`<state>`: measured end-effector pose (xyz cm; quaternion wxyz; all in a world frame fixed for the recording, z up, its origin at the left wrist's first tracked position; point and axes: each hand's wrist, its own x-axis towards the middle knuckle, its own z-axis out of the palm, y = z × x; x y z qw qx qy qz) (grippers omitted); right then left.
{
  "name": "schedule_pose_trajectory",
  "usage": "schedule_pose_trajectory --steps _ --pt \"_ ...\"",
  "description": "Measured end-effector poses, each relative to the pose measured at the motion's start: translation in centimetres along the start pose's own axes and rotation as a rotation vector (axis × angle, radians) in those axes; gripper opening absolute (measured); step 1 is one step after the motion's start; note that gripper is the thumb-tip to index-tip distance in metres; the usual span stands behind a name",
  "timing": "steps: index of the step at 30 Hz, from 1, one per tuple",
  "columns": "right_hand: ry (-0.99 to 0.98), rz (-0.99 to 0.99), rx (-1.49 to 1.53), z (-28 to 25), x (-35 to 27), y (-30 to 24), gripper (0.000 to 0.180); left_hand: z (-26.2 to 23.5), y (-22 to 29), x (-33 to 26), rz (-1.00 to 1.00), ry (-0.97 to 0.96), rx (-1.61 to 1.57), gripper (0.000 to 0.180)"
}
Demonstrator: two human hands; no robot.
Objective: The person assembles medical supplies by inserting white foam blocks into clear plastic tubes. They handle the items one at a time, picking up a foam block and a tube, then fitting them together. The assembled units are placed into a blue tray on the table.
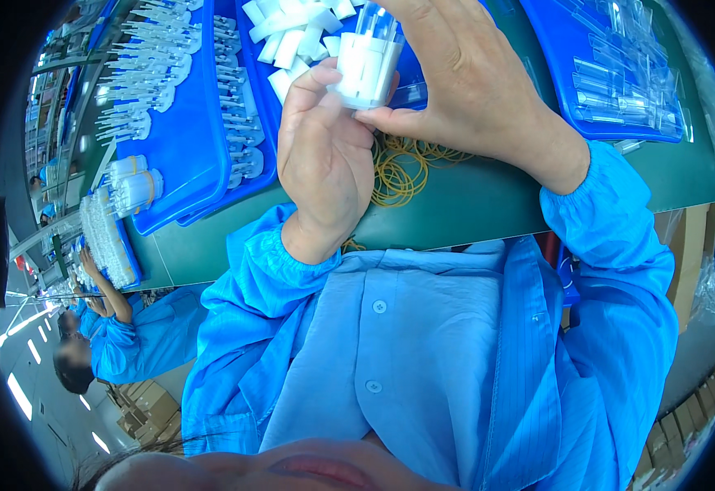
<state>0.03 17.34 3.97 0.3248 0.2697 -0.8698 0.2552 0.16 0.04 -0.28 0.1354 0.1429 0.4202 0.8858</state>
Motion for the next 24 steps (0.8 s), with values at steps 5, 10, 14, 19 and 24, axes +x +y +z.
schedule_pose_trajectory --steps 5,10,14,19,24 --pt "-0.095 0.019 -0.046 -0.9 0.5 -0.1 0.086 0.1 0.1 0.0 -0.013 -0.011 -0.013 0.024" --pt "-0.079 -0.02 -0.065 -1.2 0.5 0.3 0.086 0.0 0.4 -0.2 -0.044 -0.01 0.051 0.024" --pt "-0.046 -0.012 0.002 -0.5 0.0 0.8 0.086 0.0 0.1 -0.1 -0.03 -0.01 0.025 0.024" --pt "-0.06 0.024 0.011 -0.5 0.0 0.5 0.083 0.3 0.3 0.0 -0.058 0.004 -0.016 0.025" --pt "-0.029 -0.011 -0.006 -0.6 0.2 0.3 0.077 0.2 0.1 0.1 -0.041 -0.013 -0.028 0.026"
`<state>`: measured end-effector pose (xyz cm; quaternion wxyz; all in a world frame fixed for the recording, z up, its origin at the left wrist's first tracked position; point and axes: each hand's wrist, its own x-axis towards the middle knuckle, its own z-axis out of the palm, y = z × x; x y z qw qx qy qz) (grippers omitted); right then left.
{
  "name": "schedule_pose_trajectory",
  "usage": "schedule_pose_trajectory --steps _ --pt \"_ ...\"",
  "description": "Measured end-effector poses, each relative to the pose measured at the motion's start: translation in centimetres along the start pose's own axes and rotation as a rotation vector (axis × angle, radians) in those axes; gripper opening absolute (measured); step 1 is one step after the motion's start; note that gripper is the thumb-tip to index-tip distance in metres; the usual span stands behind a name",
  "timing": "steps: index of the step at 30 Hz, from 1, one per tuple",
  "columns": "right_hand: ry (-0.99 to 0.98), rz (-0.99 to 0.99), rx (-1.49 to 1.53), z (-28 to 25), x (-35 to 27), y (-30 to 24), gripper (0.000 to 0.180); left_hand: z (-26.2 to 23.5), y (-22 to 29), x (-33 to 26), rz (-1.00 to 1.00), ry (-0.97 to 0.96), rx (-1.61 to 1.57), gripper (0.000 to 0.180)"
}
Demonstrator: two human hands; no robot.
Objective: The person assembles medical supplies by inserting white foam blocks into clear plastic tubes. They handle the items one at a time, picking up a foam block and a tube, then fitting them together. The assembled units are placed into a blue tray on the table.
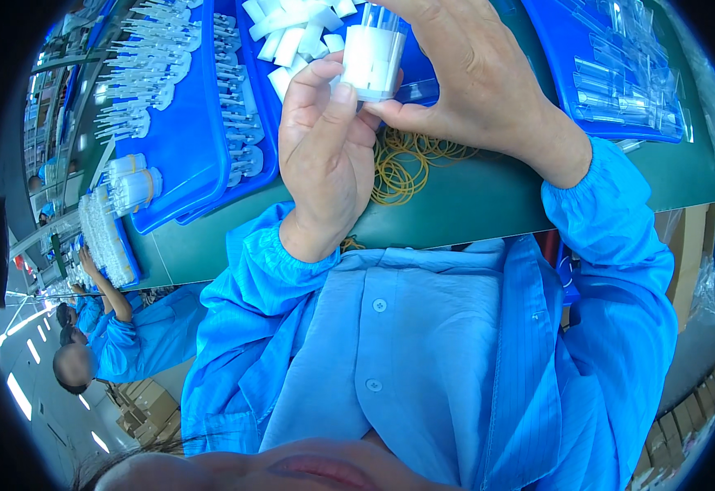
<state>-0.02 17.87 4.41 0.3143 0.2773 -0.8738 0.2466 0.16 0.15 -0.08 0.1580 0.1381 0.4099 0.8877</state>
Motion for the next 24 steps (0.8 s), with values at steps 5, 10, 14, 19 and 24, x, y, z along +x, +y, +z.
schedule_pose_trajectory --steps 5,10,14,19,24 --pt "0.023 -0.036 -0.05 0.1 0.1 -0.3 0.063 -0.2 0.0 -0.1 0.002 0.016 -0.042 0.024" --pt "0.018 -0.129 -0.152 0.1 -0.2 -0.3 0.038 -0.2 -0.2 0.1 0.027 -0.002 -0.051 0.023" --pt "0.048 -0.186 -0.215 0.5 -0.5 -0.3 0.032 -0.1 -0.2 0.2 0.004 0.009 -0.058 0.023" --pt "-0.043 -0.135 -0.037 0.7 -0.7 0.2 0.048 0.1 0.2 0.1 0.054 0.091 0.104 0.025" --pt "0.025 0.266 -0.396 -6.9 -0.1 7.9 0.016 -0.7 0.4 0.9 0.228 0.102 0.401 0.03"
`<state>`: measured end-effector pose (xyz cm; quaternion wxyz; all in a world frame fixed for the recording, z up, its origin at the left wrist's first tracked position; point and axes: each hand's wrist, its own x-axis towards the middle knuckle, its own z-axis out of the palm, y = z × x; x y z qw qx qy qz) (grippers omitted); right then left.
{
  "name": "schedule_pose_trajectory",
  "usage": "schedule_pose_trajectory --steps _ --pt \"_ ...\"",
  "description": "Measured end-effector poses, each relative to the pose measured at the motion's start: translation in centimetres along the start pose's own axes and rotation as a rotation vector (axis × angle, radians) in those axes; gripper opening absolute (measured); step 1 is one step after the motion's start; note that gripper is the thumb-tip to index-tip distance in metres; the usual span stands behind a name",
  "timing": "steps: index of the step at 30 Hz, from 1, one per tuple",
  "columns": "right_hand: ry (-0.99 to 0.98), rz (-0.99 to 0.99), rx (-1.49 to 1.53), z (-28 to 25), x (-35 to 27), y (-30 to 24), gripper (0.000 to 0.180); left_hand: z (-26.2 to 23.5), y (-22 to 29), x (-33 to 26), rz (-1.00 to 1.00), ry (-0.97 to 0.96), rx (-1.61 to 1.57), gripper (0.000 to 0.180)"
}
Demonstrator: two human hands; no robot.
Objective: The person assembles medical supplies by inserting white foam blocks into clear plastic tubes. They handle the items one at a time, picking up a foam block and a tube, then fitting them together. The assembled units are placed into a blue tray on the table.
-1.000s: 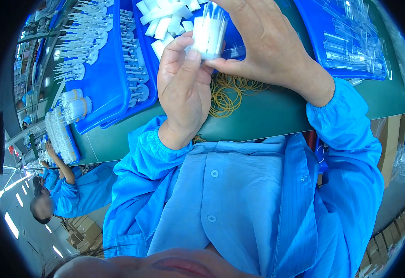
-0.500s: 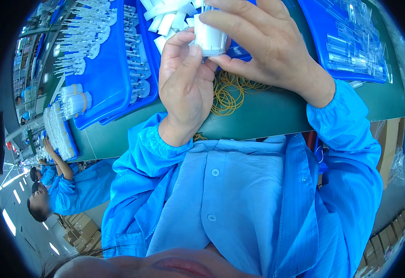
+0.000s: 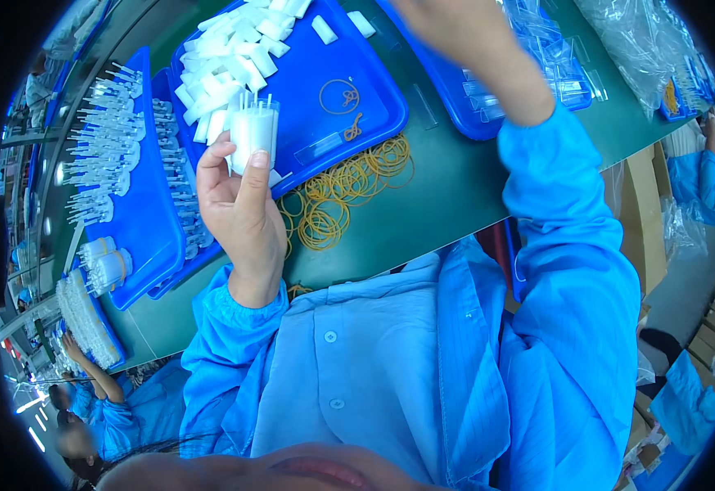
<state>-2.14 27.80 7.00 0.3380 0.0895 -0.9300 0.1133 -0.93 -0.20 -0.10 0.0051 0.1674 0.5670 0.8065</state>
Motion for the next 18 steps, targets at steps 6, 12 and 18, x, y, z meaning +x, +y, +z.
schedule_pose_trajectory --steps 6,12,18 --pt "-0.393 0.279 -0.185 1.8 -2.9 7.7 0.021 0.0 0.3 0.7 -0.02 -0.024 -0.059 0.031" --pt "-0.249 0.59 0.623 0.0 -1.0 4.5 0.013 -0.6 -0.2 0.9 -0.036 0.005 -0.082 0.034" --pt "-0.232 0.372 1.361 1.9 -2.3 -0.6 0.028 -0.5 0.6 0.9 -0.03 -0.065 -0.135 0.039"
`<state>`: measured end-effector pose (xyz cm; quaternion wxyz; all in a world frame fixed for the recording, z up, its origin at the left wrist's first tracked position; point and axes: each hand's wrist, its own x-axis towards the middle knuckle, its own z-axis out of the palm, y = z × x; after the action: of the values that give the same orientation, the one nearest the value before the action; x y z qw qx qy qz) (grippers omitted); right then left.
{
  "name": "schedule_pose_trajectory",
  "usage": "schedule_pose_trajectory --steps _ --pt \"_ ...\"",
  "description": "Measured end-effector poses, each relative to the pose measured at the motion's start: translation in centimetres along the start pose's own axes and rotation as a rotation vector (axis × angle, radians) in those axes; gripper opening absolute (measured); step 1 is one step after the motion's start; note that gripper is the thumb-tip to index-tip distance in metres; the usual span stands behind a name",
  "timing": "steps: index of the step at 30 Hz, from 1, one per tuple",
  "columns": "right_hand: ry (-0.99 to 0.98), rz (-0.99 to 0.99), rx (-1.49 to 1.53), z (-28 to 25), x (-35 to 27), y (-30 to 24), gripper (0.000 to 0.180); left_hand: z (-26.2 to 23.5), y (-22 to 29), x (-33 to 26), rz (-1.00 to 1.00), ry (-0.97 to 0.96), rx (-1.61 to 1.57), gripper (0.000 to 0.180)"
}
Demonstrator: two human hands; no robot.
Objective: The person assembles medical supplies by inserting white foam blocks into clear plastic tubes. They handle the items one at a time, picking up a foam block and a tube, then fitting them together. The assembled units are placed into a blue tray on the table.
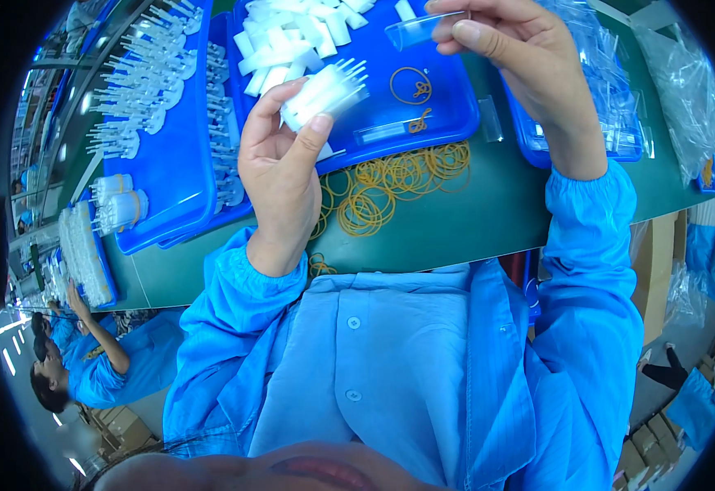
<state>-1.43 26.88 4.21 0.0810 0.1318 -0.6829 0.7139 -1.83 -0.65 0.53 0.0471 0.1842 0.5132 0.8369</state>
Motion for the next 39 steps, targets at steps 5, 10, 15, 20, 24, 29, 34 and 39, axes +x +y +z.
schedule_pose_trajectory --steps 5,10,15,20,24,29,34,39 --pt "-0.111 0.086 0.162 1.3 -0.3 1.3 0.027 0.4 0.6 -0.2 -0.015 -0.024 -0.078 0.042" --pt "-0.133 0.086 0.24 1.4 -0.4 2.2 0.023 0.5 0.7 -0.4 -0.054 -0.045 -0.081 0.043" --pt "-0.098 0.048 0.176 1.6 -0.8 2.3 0.022 0.3 0.6 -0.3 -0.06 -0.035 -0.06 0.042" --pt "-0.01 0.057 0.2 1.8 -0.7 1.9 0.022 0.3 0.5 -0.2 -0.058 -0.009 -0.045 0.042" --pt "0.103 0.114 0.441 3.0 -0.4 1.1 0.02 0.2 0.4 -0.1 -0.083 0.033 -0.046 0.042" --pt "0.054 0.169 0.473 1.8 -0.2 1.5 0.021 0.4 0.8 0.0 -0.117 0.062 -0.067 0.041" --pt "0.067 0.2 0.454 1.9 -0.2 1.1 0.022 0.3 0.7 0.0 -0.121 0.057 -0.078 0.041" --pt "0.118 0.197 0.307 2.4 -0.3 1.0 0.02 0.2 0.5 0.0 -0.081 0.034 -0.07 0.042"
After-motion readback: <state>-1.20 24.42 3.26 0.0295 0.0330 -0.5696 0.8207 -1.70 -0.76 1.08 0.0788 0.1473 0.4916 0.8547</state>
